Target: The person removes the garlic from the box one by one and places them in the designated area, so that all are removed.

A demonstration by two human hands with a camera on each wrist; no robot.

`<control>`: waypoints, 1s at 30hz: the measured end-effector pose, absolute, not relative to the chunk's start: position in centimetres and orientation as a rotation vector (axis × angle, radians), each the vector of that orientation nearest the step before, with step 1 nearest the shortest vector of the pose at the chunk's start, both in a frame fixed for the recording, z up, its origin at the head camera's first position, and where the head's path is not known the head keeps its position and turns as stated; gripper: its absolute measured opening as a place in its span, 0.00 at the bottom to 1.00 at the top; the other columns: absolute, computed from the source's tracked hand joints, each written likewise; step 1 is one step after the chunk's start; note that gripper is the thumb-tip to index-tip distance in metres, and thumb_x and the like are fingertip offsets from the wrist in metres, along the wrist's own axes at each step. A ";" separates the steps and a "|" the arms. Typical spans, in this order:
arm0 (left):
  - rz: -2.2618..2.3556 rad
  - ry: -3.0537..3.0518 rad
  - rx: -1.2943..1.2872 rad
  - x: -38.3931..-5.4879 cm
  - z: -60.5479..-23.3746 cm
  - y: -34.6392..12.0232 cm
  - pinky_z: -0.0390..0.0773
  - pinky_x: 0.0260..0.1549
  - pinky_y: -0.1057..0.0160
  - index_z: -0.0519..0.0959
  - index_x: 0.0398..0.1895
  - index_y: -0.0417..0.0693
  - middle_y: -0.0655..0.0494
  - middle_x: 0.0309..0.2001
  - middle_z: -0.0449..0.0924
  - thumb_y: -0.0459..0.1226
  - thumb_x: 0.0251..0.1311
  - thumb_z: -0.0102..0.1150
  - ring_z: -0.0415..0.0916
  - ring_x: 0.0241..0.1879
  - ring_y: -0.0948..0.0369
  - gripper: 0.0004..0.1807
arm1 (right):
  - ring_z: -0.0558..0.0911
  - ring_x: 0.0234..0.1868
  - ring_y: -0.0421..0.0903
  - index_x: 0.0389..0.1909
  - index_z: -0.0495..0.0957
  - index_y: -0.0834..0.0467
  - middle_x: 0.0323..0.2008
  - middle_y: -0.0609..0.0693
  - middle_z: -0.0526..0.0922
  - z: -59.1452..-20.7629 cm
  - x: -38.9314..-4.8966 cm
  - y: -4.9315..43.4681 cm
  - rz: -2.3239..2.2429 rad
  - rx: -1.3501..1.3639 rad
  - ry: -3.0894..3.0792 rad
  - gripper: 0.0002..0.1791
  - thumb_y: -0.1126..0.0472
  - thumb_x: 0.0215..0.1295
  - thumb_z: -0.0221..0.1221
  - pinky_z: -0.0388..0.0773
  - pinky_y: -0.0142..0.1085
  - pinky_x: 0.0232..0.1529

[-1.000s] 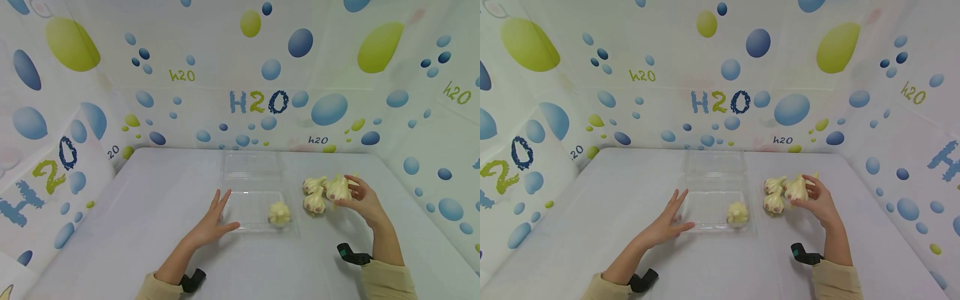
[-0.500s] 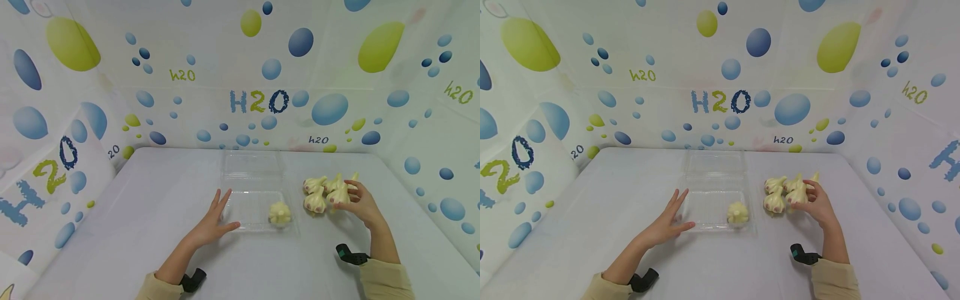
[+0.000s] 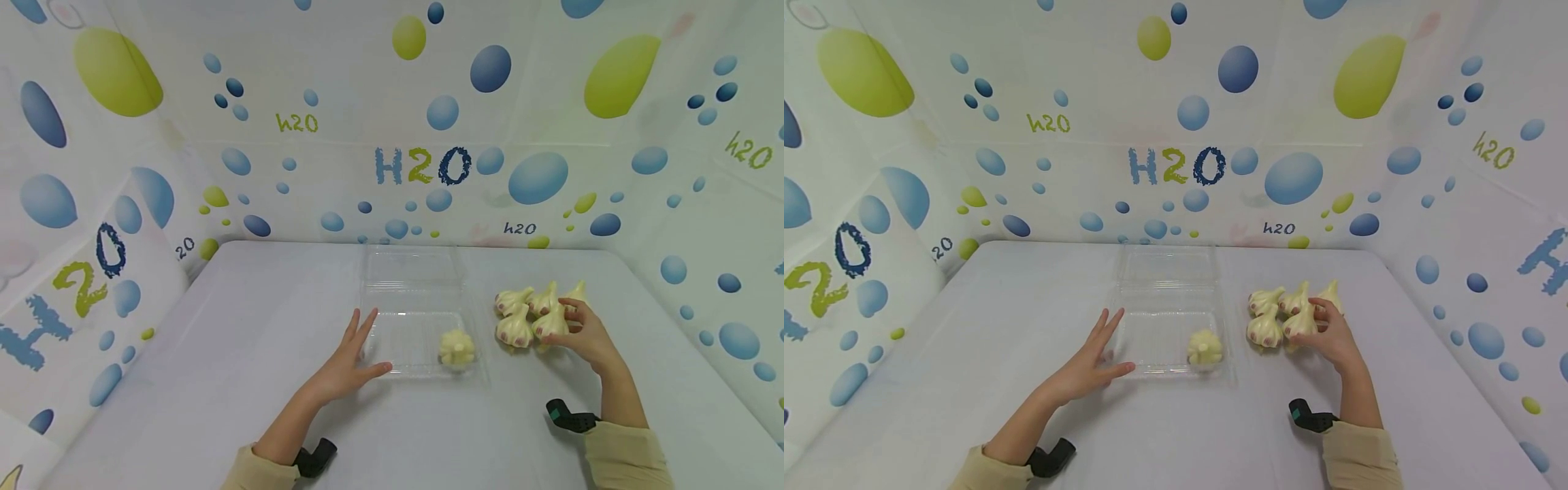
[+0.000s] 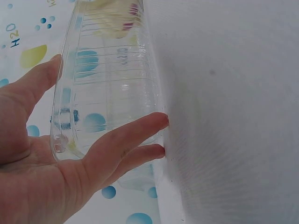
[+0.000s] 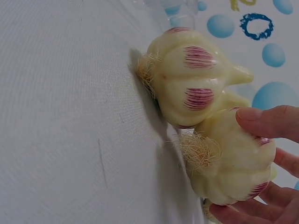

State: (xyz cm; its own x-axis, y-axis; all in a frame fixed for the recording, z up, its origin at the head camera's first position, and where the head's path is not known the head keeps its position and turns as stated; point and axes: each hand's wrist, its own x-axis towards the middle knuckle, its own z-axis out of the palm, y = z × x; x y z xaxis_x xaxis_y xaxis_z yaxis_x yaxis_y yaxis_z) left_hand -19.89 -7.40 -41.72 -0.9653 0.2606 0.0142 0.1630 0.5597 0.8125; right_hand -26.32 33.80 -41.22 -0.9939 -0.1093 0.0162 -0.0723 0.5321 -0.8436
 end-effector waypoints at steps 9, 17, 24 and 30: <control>1.368 2.681 0.357 -19.9 -41.7 -7.4 0.54 0.53 0.34 0.40 0.72 0.61 0.44 0.71 0.24 0.43 0.53 0.64 0.35 0.68 0.41 0.50 | 0.66 0.53 0.69 0.66 0.47 0.69 0.57 0.75 0.59 -41.3 -26.4 33.6 -1.477 -0.117 2.686 0.48 0.62 0.51 0.66 0.67 0.55 0.50; 1.379 2.675 0.352 -19.8 -41.8 -7.4 0.54 0.54 0.34 0.40 0.72 0.62 0.46 0.71 0.24 0.43 0.53 0.64 0.35 0.68 0.41 0.50 | 0.61 0.56 0.70 0.69 0.44 0.64 0.60 0.76 0.53 -41.3 -26.3 33.6 -1.436 -0.066 2.665 0.52 0.57 0.51 0.67 0.66 0.57 0.50; 1.375 2.670 0.349 -19.8 -41.7 -7.4 0.55 0.54 0.35 0.39 0.72 0.66 0.46 0.71 0.24 0.45 0.53 0.64 0.36 0.68 0.42 0.51 | 0.59 0.58 0.69 0.69 0.43 0.64 0.61 0.76 0.51 -41.3 -26.3 33.7 -1.417 -0.037 2.661 0.53 0.56 0.50 0.68 0.65 0.58 0.51; 1.369 2.676 0.347 -19.8 -41.6 -7.4 0.54 0.54 0.34 0.40 0.72 0.64 0.45 0.71 0.24 0.44 0.53 0.64 0.36 0.68 0.41 0.50 | 0.59 0.58 0.69 0.69 0.43 0.65 0.60 0.76 0.53 -41.1 -26.2 33.9 -1.403 -0.041 2.675 0.54 0.55 0.50 0.68 0.65 0.58 0.51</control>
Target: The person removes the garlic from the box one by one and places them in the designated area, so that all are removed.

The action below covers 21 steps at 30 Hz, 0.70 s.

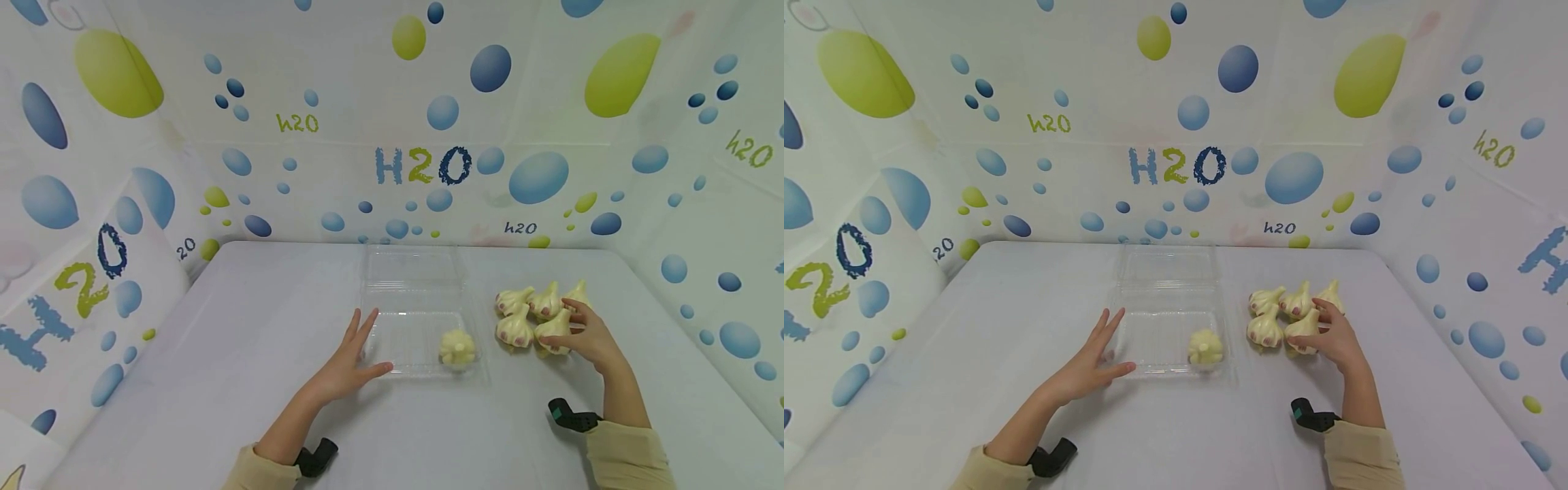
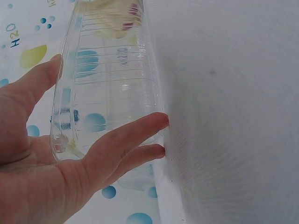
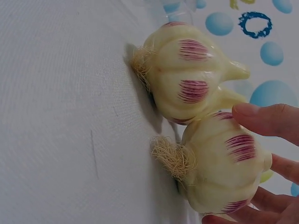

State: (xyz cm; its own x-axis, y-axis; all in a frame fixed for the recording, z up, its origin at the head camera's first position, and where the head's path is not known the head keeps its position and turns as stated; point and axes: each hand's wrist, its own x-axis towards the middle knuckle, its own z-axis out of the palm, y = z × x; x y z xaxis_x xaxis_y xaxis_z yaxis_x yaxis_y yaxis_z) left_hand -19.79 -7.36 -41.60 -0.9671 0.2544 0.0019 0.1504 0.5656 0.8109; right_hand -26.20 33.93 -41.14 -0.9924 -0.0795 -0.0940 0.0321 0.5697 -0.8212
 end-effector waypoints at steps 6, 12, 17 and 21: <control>1.365 2.679 0.352 -19.8 -41.7 -7.4 0.55 0.53 0.34 0.40 0.72 0.64 0.45 0.71 0.24 0.45 0.53 0.64 0.37 0.68 0.41 0.50 | 0.61 0.58 0.70 0.69 0.43 0.65 0.59 0.75 0.54 -40.5 -25.8 34.1 -1.405 -0.050 2.705 0.54 0.55 0.50 0.68 0.66 0.58 0.51; 1.368 2.678 0.350 -19.8 -41.8 -7.3 0.56 0.53 0.35 0.40 0.72 0.61 0.46 0.71 0.24 0.44 0.53 0.64 0.37 0.68 0.41 0.50 | 0.61 0.59 0.70 0.70 0.41 0.64 0.60 0.74 0.55 -39.8 -25.5 34.3 -1.422 -0.052 2.705 0.53 0.55 0.53 0.66 0.66 0.58 0.51; 1.357 2.690 0.353 -19.8 -41.7 -7.3 0.56 0.53 0.35 0.41 0.73 0.60 0.45 0.71 0.25 0.44 0.53 0.64 0.37 0.68 0.41 0.50 | 0.62 0.58 0.69 0.70 0.41 0.64 0.60 0.74 0.56 -39.3 -25.3 34.4 -1.441 -0.075 2.723 0.52 0.55 0.54 0.65 0.66 0.58 0.51; 1.360 2.688 0.346 -19.8 -41.7 -7.4 0.57 0.52 0.35 0.41 0.72 0.60 0.45 0.71 0.25 0.44 0.53 0.63 0.38 0.68 0.40 0.50 | 0.63 0.58 0.69 0.70 0.41 0.65 0.59 0.73 0.58 -38.8 -25.1 34.3 -1.438 -0.070 2.754 0.52 0.54 0.55 0.65 0.65 0.59 0.51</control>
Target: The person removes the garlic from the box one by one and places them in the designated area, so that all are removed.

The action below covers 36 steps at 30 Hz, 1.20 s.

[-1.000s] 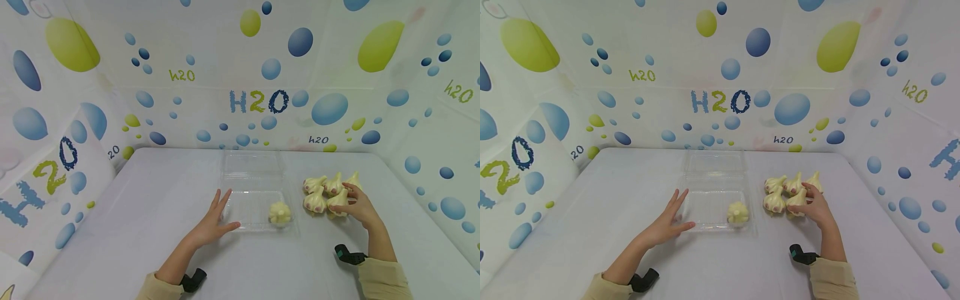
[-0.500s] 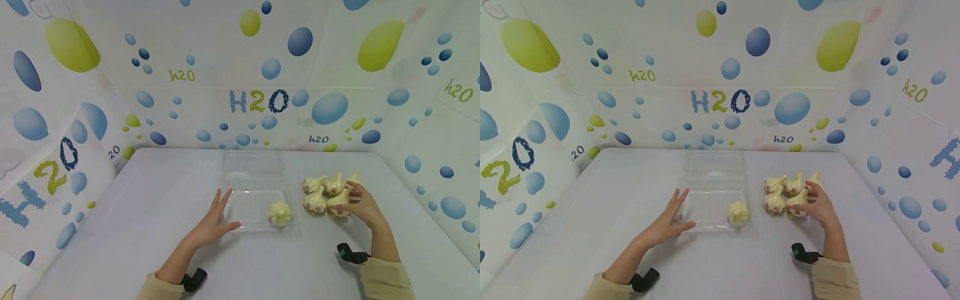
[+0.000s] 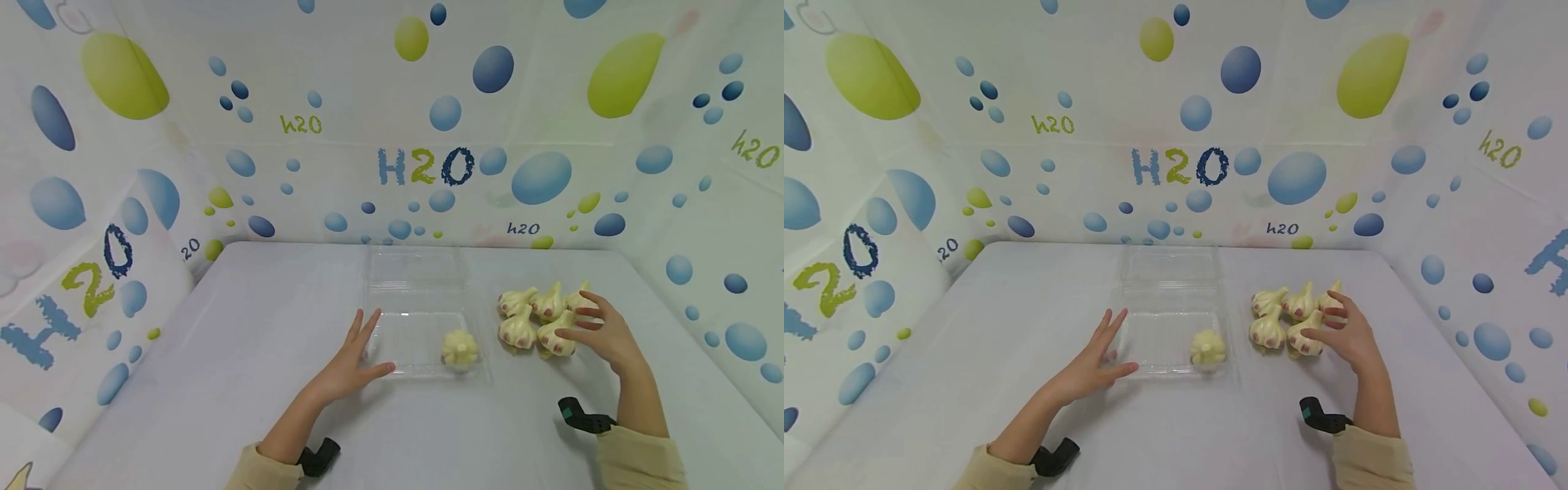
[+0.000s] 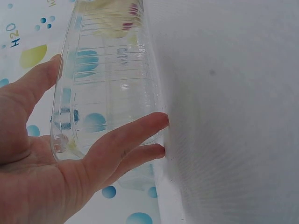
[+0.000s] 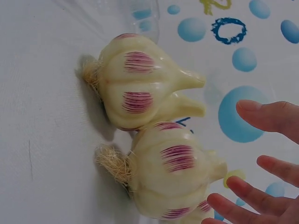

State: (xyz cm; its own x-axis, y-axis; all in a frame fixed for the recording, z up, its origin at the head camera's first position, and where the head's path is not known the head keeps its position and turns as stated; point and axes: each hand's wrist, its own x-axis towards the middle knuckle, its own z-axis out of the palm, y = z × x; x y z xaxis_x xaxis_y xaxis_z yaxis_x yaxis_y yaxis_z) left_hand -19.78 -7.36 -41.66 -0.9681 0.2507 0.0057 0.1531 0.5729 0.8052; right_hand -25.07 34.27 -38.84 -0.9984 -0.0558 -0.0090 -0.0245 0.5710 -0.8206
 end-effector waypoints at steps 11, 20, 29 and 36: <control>1.350 2.696 0.342 -19.6 -41.5 -7.3 0.58 0.52 0.35 0.42 0.72 0.62 0.44 0.71 0.26 0.45 0.54 0.63 0.38 0.68 0.40 0.49 | 0.63 0.57 0.69 0.70 0.41 0.62 0.59 0.72 0.58 -37.5 -24.4 33.9 -1.362 -0.049 2.822 0.51 0.51 0.56 0.63 0.66 0.59 0.50; 1.362 2.689 0.350 -19.7 -41.5 -7.3 0.58 0.51 0.34 0.42 0.72 0.60 0.44 0.71 0.26 0.45 0.53 0.63 0.39 0.67 0.39 0.49 | 0.62 0.58 0.69 0.71 0.43 0.58 0.61 0.71 0.58 -36.7 -23.9 33.4 -1.400 -0.098 2.835 0.51 0.51 0.55 0.64 0.65 0.60 0.49; 1.369 2.685 0.352 -19.8 -41.6 -7.4 0.57 0.52 0.35 0.43 0.72 0.57 0.43 0.71 0.26 0.45 0.53 0.64 0.38 0.67 0.39 0.49 | 0.63 0.58 0.69 0.71 0.45 0.57 0.61 0.70 0.59 -35.9 -23.4 32.4 -1.450 -0.146 2.849 0.50 0.53 0.53 0.66 0.67 0.60 0.48; 1.377 2.672 0.366 -19.7 -41.5 -7.5 0.57 0.53 0.35 0.42 0.72 0.61 0.44 0.71 0.26 0.46 0.53 0.63 0.39 0.67 0.40 0.49 | 0.66 0.58 0.64 0.70 0.48 0.56 0.60 0.67 0.61 -35.6 -23.0 31.5 -1.491 -0.257 2.827 0.48 0.55 0.53 0.66 0.65 0.54 0.51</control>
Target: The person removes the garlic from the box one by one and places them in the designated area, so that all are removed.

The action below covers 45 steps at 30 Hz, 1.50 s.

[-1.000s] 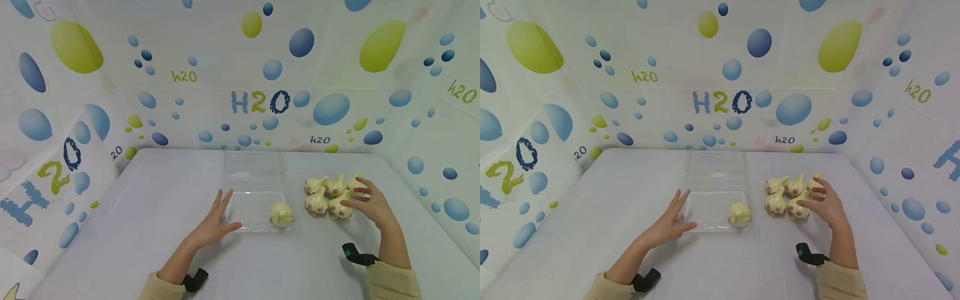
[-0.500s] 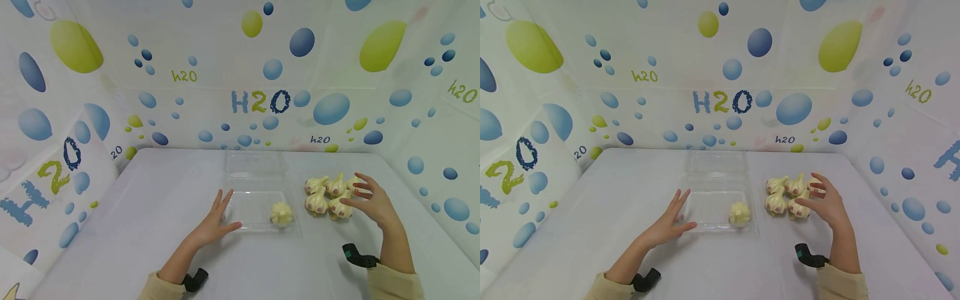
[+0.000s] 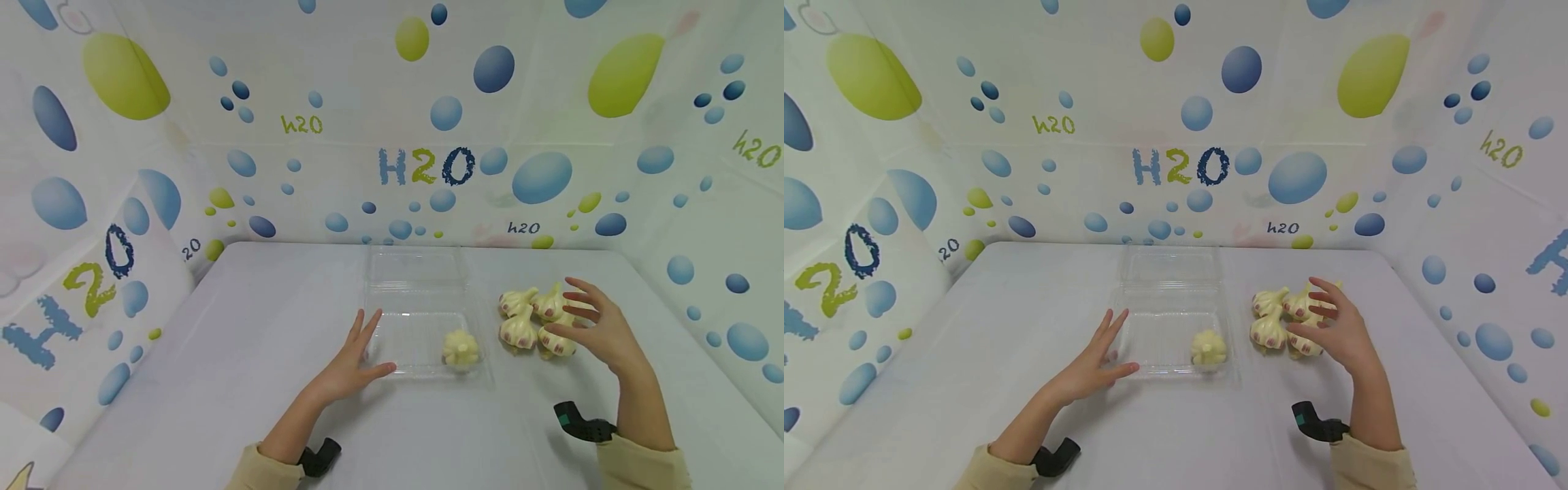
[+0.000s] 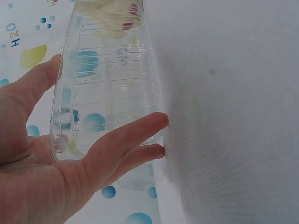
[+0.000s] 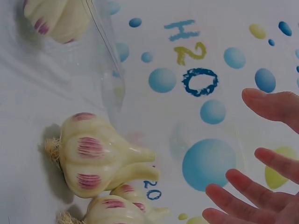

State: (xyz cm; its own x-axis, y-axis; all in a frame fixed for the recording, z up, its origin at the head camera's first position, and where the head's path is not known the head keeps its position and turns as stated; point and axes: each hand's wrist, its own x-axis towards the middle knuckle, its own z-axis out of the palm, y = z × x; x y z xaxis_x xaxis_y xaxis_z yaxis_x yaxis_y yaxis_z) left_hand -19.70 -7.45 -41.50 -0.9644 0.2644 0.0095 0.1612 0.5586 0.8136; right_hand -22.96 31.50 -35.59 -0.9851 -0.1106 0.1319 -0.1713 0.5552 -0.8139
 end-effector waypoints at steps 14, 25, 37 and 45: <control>1.390 2.650 0.357 -19.6 -41.5 -7.3 0.53 0.55 0.35 0.40 0.72 0.63 0.46 0.71 0.24 0.44 0.54 0.63 0.35 0.68 0.43 0.50 | 0.68 0.58 0.62 0.67 0.56 0.56 0.59 0.64 0.64 -35.7 -23.2 28.5 1.574 0.488 -2.695 0.44 0.60 0.50 0.68 0.64 0.54 0.54; 1.391 2.652 0.363 -19.6 -41.6 -7.4 0.52 0.55 0.35 0.41 0.72 0.62 0.46 0.71 0.24 0.45 0.53 0.64 0.35 0.68 0.42 0.50 | 0.70 0.55 0.62 0.63 0.62 0.57 0.57 0.61 0.68 -36.3 -23.8 25.5 1.616 0.599 -2.703 0.40 0.60 0.48 0.69 0.65 0.55 0.54; 1.391 2.655 0.353 -19.6 -41.5 -7.4 0.51 0.55 0.34 0.41 0.72 0.64 0.47 0.71 0.24 0.44 0.54 0.63 0.34 0.68 0.42 0.49 | 0.71 0.55 0.60 0.60 0.66 0.58 0.58 0.58 0.68 -37.2 -24.2 23.1 1.669 0.775 -2.710 0.36 0.64 0.48 0.69 0.68 0.53 0.52; 1.389 2.659 0.349 -19.4 -41.4 -7.5 0.51 0.55 0.34 0.41 0.72 0.63 0.46 0.71 0.24 0.44 0.54 0.63 0.35 0.68 0.42 0.49 | 0.69 0.56 0.62 0.60 0.66 0.58 0.60 0.57 0.67 -37.7 -24.6 22.1 1.678 0.849 -2.754 0.35 0.68 0.48 0.67 0.67 0.53 0.53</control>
State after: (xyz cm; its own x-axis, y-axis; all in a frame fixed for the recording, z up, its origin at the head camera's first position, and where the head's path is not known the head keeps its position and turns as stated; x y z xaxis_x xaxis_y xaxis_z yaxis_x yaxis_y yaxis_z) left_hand -19.44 -7.45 -41.42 -0.9660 0.2585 -0.0006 0.1473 0.5521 0.8207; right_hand -24.55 22.05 -37.66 -0.8532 -0.5128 0.0957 -0.3202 0.3700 -0.8721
